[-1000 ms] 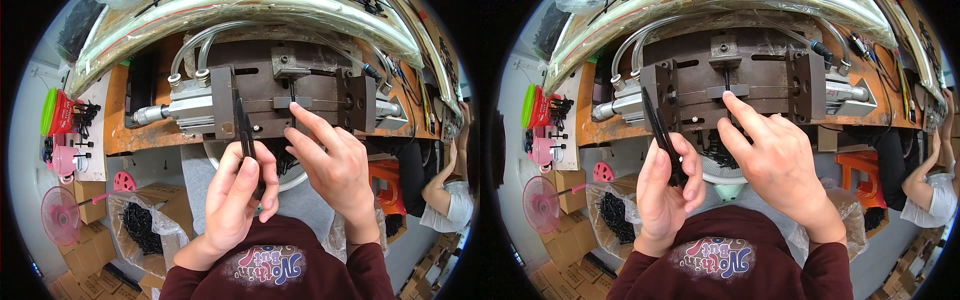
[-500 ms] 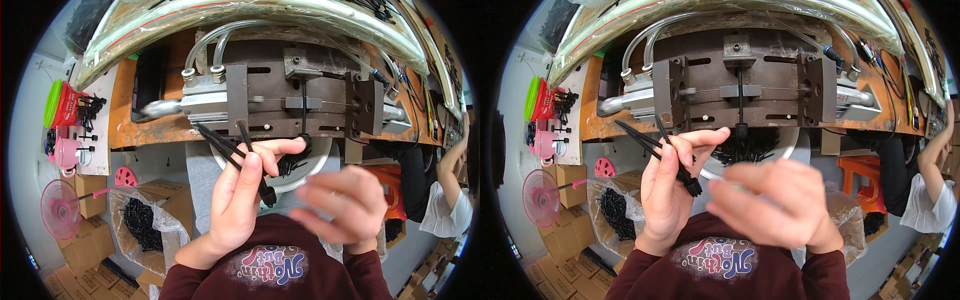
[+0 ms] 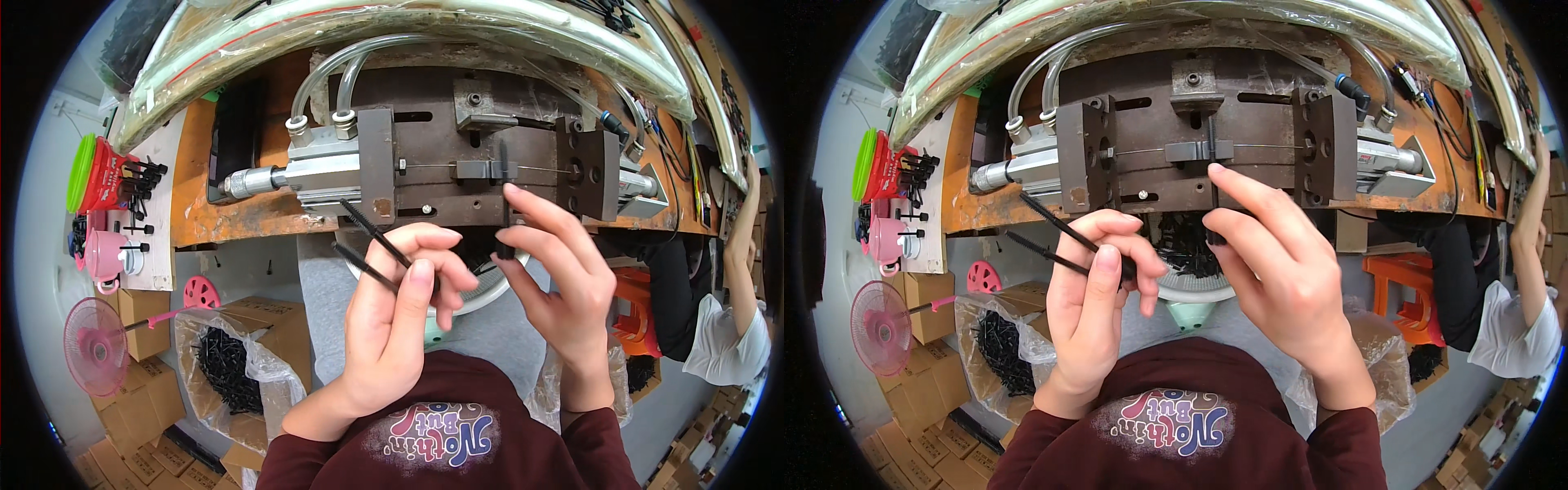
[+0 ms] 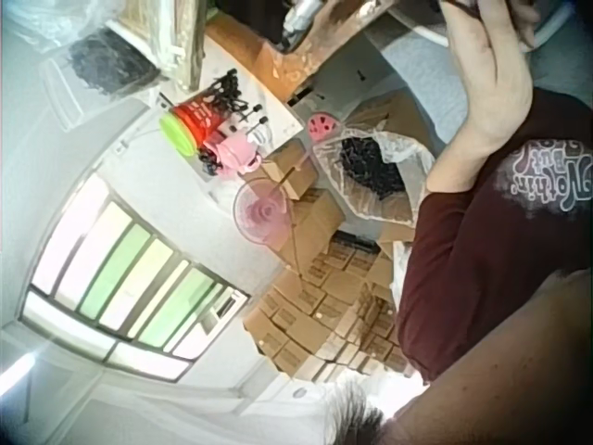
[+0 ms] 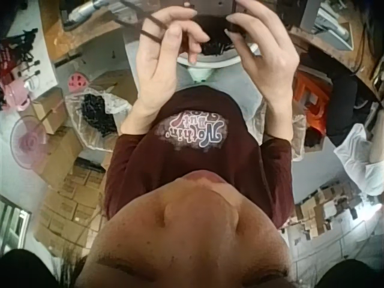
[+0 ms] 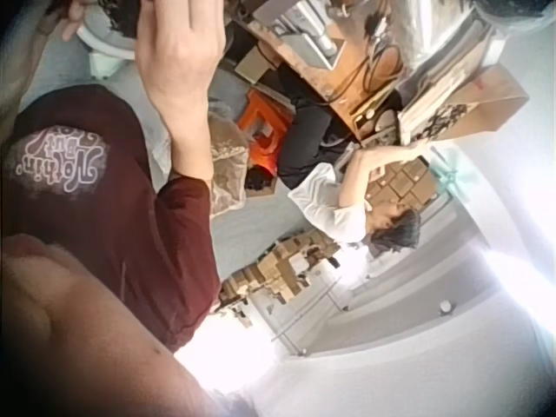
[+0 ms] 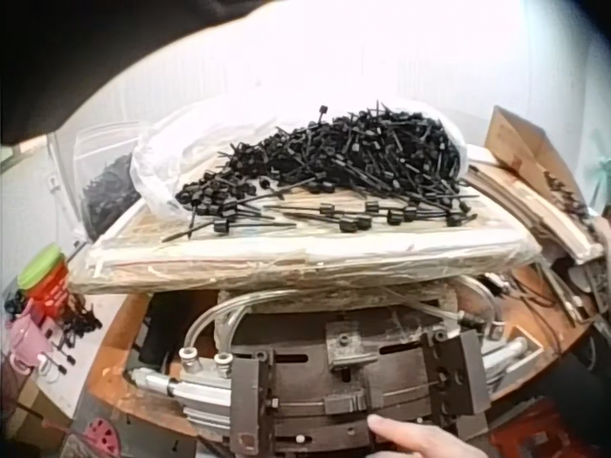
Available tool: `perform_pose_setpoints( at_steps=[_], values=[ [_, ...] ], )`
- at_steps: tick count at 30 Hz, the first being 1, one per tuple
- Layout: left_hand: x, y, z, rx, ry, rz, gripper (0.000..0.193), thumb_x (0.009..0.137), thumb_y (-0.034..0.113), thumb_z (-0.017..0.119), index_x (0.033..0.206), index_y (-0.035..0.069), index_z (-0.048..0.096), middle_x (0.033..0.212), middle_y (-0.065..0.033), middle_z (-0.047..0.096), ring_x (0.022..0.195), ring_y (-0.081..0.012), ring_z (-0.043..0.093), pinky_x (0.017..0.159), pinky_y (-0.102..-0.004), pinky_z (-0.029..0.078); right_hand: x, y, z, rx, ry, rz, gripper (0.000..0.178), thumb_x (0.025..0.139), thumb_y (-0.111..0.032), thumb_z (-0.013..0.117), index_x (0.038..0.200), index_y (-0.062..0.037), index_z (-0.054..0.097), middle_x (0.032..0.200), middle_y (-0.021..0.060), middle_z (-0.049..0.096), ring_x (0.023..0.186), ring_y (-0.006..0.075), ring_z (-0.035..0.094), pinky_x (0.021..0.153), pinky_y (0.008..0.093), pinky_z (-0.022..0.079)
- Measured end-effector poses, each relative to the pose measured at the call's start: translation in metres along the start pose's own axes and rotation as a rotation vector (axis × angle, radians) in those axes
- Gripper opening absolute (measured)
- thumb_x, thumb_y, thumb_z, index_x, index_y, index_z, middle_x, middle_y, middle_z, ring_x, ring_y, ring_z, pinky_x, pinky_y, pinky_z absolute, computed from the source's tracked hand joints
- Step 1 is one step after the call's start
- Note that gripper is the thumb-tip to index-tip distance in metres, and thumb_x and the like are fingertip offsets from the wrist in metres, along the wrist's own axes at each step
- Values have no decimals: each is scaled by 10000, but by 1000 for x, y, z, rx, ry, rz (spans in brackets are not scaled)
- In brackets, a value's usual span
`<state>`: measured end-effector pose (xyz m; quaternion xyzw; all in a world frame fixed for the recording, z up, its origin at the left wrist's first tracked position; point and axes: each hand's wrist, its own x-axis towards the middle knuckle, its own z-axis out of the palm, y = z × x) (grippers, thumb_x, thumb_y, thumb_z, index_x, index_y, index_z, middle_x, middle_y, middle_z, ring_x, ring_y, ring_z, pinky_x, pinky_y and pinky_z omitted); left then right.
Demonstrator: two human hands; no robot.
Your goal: Assembling small plastic components using a pneumatic pressing machine in a workshop.
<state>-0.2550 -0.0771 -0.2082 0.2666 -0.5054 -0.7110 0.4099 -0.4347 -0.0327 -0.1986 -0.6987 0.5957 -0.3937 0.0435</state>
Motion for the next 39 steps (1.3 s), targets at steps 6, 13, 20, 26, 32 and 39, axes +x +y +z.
perform_pose_setpoints(
  at_steps=[6,13,20,26,32,39],
  values=[
    [-3,8,-3,-13,-29,3,253,1061,195,324,1155,-5,447,762,-90,581,652,-101,510,625,-237,455,7,2,8,-245,-70,-52,242,660,23,725,886,-19,650,1148,115,669,766,245,667,670,321,525],
    [0,14,1,162,89,88,318,1060,259,266,1069,5,456,912,-252,685,807,-245,660,808,-349,500,16,-4,3,-385,-149,-87,190,690,-45,648,879,-29,652,1127,134,672,654,175,631,585,282,472],
    [2,12,-5,90,5,120,311,1050,219,293,1123,-28,468,1204,-321,591,1218,-337,550,1086,-430,353,17,-11,-4,-162,-67,-43,267,669,-57,758,927,-52,688,1031,82,694,677,179,627,579,285,458],
    [-1,10,-7,-68,-176,-24,331,1057,150,287,1223,-73,466,1359,-264,493,1302,-293,471,1103,-379,339,7,-35,-7,95,-140,-243,364,605,-58,716,967,-17,710,927,92,665,684,196,637,548,265,504],
    [-5,6,-10,149,-54,4,311,1049,162,352,1256,-34,477,1218,-190,598,914,-133,581,840,-267,458,9,-26,-7,29,-6,-22,324,634,65,759,940,-1,678,1093,149,648,918,267,648,752,338,534],
    [-6,16,-16,-139,-134,-190,411,947,25,510,1341,-11,402,1002,-63,540,726,-62,470,673,-197,416,9,-6,1,-232,-187,-34,232,734,-12,625,962,23,605,1244,189,604,838,267,660,740,342,531]
  ],
)
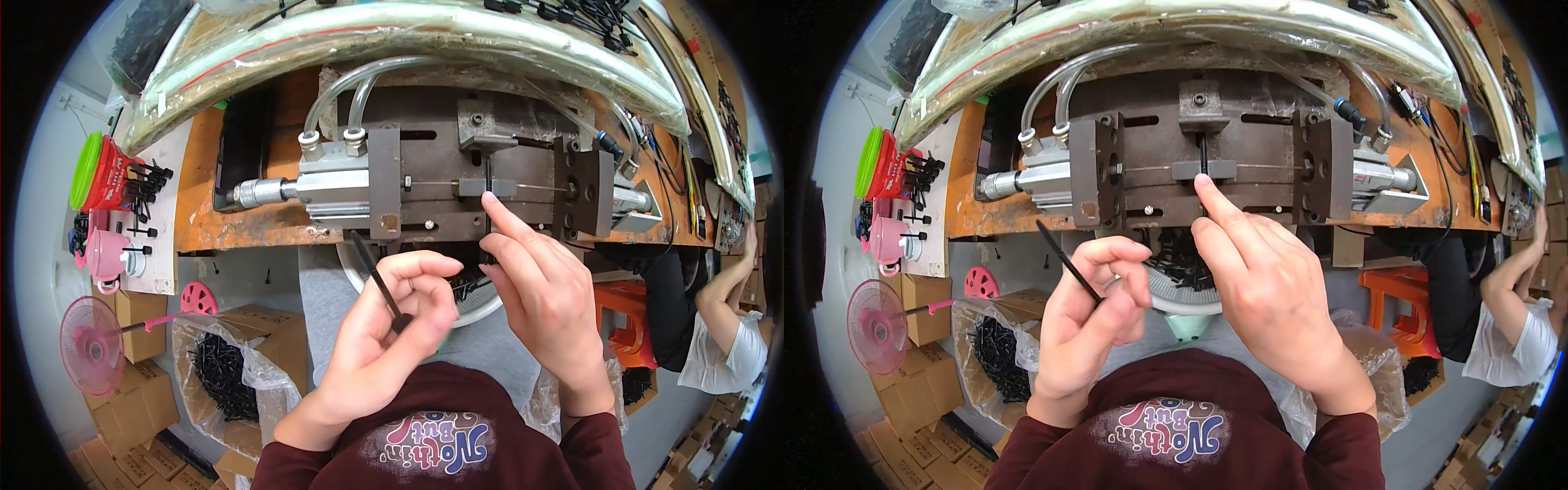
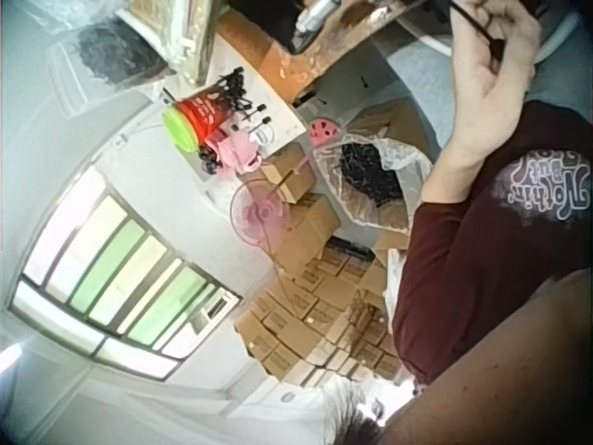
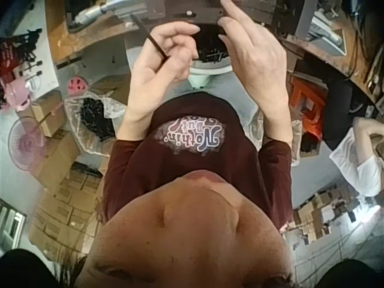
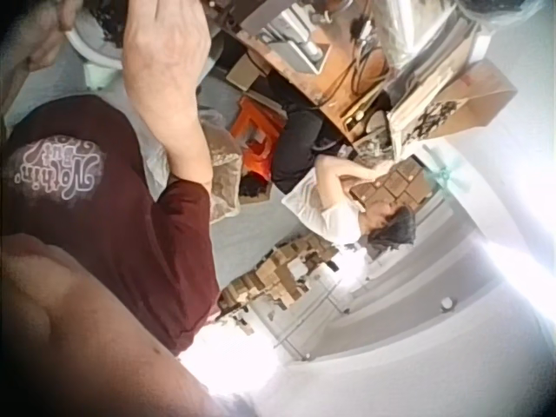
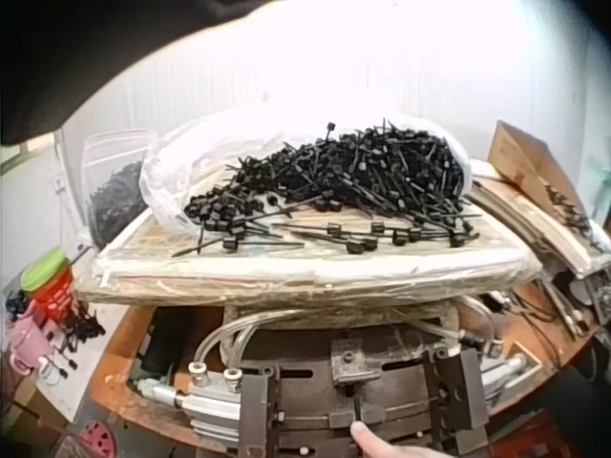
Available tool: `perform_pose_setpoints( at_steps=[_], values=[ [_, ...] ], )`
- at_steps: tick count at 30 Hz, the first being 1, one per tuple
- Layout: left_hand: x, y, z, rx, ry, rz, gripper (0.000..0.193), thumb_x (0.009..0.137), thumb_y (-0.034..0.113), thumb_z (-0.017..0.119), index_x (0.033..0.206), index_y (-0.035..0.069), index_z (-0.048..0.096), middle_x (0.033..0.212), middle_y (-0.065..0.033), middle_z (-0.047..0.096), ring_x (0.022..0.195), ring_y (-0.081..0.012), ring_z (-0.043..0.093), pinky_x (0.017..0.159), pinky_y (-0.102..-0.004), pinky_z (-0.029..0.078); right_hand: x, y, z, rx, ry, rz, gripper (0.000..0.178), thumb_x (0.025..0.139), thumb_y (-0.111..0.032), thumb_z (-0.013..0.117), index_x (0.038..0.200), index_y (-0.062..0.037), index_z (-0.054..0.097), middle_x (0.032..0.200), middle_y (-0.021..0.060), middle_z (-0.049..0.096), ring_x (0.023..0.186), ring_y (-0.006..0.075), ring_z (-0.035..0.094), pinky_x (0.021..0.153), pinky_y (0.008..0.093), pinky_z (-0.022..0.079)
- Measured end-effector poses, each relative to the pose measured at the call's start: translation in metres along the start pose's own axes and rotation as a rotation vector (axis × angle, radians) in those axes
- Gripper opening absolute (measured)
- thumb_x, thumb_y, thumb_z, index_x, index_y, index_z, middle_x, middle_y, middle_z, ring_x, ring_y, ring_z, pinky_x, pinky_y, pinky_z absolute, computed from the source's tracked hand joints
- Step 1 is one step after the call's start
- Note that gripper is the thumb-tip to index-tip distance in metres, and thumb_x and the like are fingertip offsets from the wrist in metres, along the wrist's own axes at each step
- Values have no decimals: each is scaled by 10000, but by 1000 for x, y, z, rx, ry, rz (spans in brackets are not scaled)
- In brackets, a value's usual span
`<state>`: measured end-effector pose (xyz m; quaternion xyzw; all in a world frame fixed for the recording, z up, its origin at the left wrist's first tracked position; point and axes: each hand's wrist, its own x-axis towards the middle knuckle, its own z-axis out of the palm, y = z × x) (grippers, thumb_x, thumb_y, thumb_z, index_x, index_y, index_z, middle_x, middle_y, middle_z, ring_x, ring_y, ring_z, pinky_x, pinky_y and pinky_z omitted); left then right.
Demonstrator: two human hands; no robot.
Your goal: Assembling small plastic components using a pneumatic pressing machine in a workshop.
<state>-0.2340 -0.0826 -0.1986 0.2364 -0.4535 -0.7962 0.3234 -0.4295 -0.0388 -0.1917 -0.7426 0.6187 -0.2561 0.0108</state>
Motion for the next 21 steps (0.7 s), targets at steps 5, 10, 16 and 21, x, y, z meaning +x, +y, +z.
perform_pose_setpoints(
  at_steps=[5,10,16,21],
  values=[
    [-2,20,16,-41,88,-34,748,809,-52,584,1471,-43,237,1229,-177,504,965,-206,575,874,-333,480,9,-7,-5,-85,-58,93,218,714,-12,717,906,-37,618,1246,99,634,669,228,635,632,321,514],
    [-4,25,6,380,-22,216,537,852,-103,536,1377,-88,422,1214,-245,568,1018,-310,647,912,-375,541,11,-6,-10,-115,-78,63,265,700,-52,744,940,-39,633,1195,96,656,660,228,649,613,318,518],
    [-9,28,-8,777,198,467,419,603,-5,858,988,-28,697,1039,-154,630,843,-219,668,758,-294,581,55,16,-53,38,-12,-77,319,732,-175,791,973,-20,651,956,95,696,695,223,665,619,327,521],
    [14,13,5,1032,188,664,370,625,43,852,967,19,714,1178,-156,631,836,-198,671,704,-286,561,133,67,-89,-522,399,-52,526,821,-498,679,1073,-38,635,938,126,687,882,265,667,753,389,523]
  ],
)
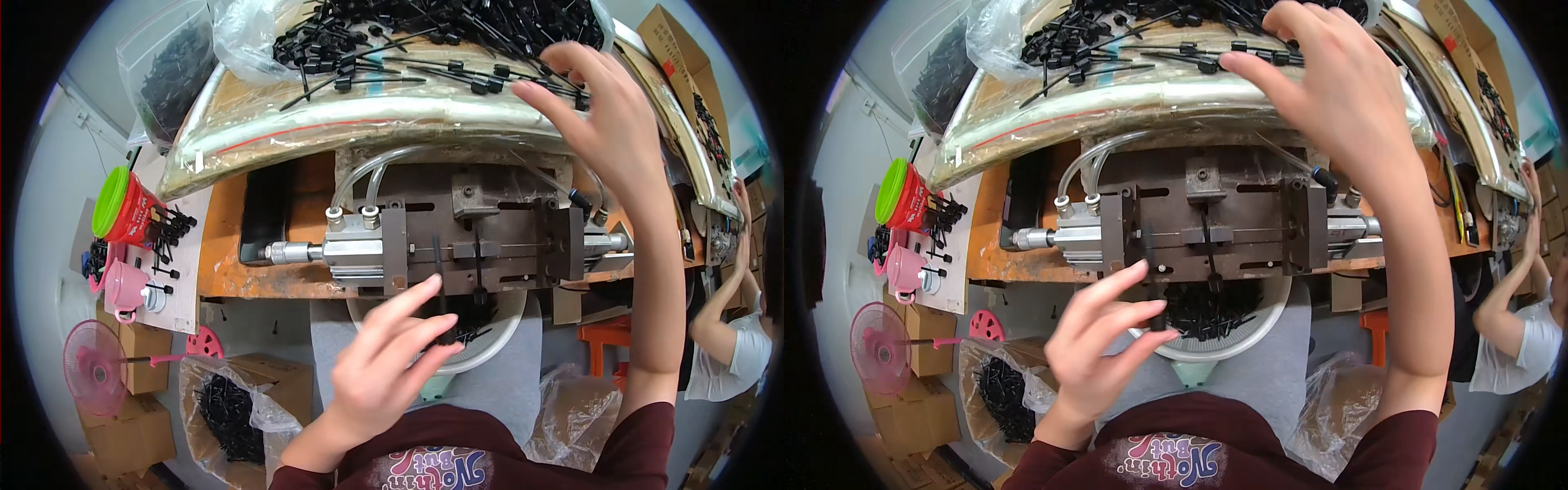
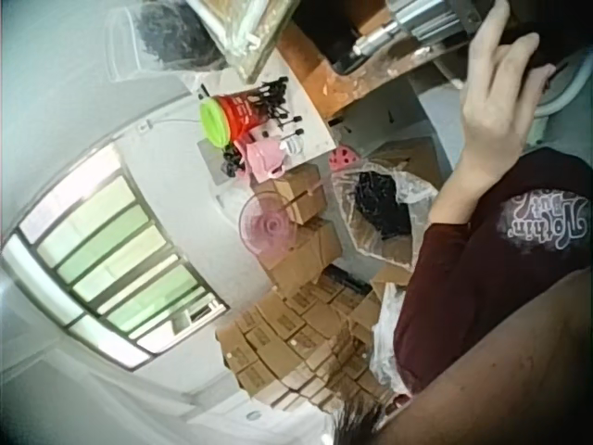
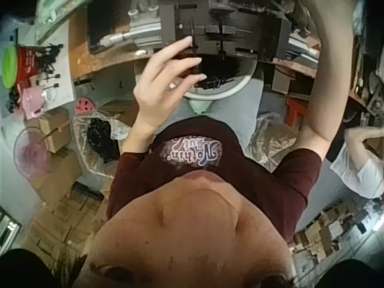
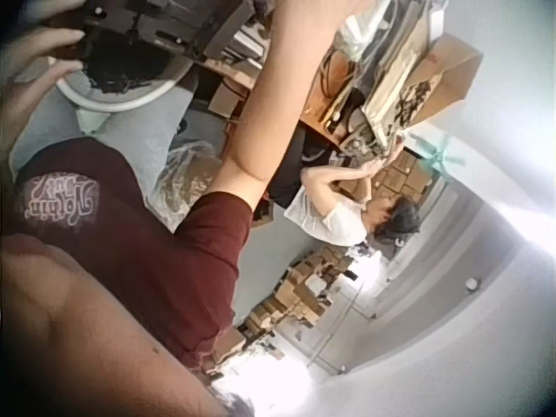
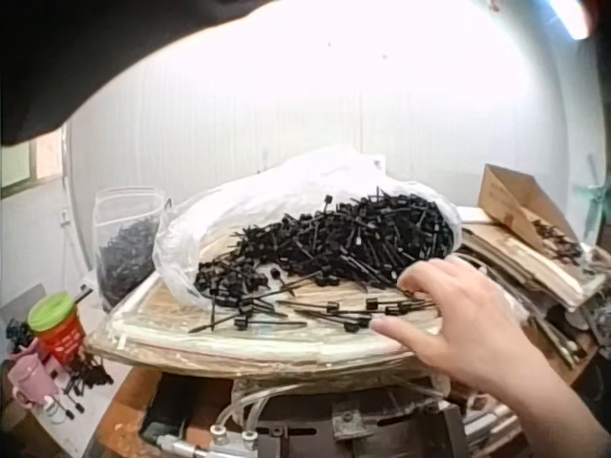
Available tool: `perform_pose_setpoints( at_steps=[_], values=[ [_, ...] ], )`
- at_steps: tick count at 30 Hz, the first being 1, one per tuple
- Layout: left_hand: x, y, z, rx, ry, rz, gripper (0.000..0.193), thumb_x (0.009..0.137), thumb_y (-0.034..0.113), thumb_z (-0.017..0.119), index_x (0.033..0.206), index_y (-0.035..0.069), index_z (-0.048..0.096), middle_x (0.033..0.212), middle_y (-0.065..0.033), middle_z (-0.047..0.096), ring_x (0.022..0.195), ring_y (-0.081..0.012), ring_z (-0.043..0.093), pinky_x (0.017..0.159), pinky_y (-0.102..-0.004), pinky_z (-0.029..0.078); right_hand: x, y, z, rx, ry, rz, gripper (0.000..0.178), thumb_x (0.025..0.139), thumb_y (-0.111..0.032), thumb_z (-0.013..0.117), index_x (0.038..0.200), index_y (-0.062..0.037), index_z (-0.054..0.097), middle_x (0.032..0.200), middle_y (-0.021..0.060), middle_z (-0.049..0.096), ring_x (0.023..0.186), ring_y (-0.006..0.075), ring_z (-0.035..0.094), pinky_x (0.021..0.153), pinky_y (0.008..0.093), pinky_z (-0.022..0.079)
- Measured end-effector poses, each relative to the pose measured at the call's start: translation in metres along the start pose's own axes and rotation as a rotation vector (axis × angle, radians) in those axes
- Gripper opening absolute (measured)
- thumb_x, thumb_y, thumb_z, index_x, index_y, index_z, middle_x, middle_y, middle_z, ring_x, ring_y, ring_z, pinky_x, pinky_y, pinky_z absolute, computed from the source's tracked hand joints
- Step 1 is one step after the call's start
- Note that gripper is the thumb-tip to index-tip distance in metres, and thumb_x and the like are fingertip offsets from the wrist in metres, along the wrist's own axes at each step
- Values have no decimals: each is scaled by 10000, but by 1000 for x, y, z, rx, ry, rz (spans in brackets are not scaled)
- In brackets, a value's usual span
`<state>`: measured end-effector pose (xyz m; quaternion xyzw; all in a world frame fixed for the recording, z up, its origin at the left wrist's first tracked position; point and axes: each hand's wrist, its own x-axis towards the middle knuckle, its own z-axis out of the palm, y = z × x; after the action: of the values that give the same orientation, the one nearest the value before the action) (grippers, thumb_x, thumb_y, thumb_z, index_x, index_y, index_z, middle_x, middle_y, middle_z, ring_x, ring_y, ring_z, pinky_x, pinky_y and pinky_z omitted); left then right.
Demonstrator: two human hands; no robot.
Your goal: Assembling small plastic components using a pneumatic pressing machine in a workshop.
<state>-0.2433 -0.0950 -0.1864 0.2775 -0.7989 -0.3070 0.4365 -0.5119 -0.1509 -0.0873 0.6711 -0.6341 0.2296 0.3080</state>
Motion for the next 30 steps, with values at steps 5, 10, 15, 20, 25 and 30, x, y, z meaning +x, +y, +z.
perform_pose_setpoints(
  at_steps=[5,10,15,20,25,30],
  values=[
    [5,-15,30,259,-78,134,268,680,89,794,917,14,692,1201,-148,650,771,-224,688,676,-290,546,51,-9,38,-96,-586,324,929,781,-809,462,1196,13,581,1077,213,660,1038,330,650,873,426,512],
    [7,-19,46,357,-116,220,241,689,88,771,901,17,683,1196,-145,653,712,-193,670,652,-283,527,56,-28,64,-101,-533,116,700,846,-633,498,1218,-49,602,1059,165,684,1002,305,667,871,426,527],
    [14,-18,47,419,-142,230,233,691,90,765,894,19,676,1202,-140,652,677,-184,659,641,-281,523,59,-32,65,-62,-545,55,524,865,-424,469,1158,-26,641,1080,159,685,1012,302,665,875,433,530],
    [20,-17,46,455,-197,198,239,689,103,770,895,29,674,1214,-141,646,597,-177,646,573,-268,514,69,-29,56,-145,-772,-6,515,875,-385,448,1179,-4,613,1134,172,664,1051,309,646,904,434,517],
    [20,-18,45,462,-194,206,234,692,106,775,890,35,673,1222,-136,643,543,-166,629,531,-256,505,61,-16,46,-102,-737,-121,455,919,-294,462,1237,28,503,1239,205,584,1136,344,575,984,421,458],
    [19,-20,45,469,-215,212,228,703,106,771,895,40,669,1230,-124,641,548,-167,636,529,-258,508,44,-11,34,-57,-606,-159,321,900,-184,505,1145,24,510,1123,196,621,1071,335,606,915,426,493]
  ],
)
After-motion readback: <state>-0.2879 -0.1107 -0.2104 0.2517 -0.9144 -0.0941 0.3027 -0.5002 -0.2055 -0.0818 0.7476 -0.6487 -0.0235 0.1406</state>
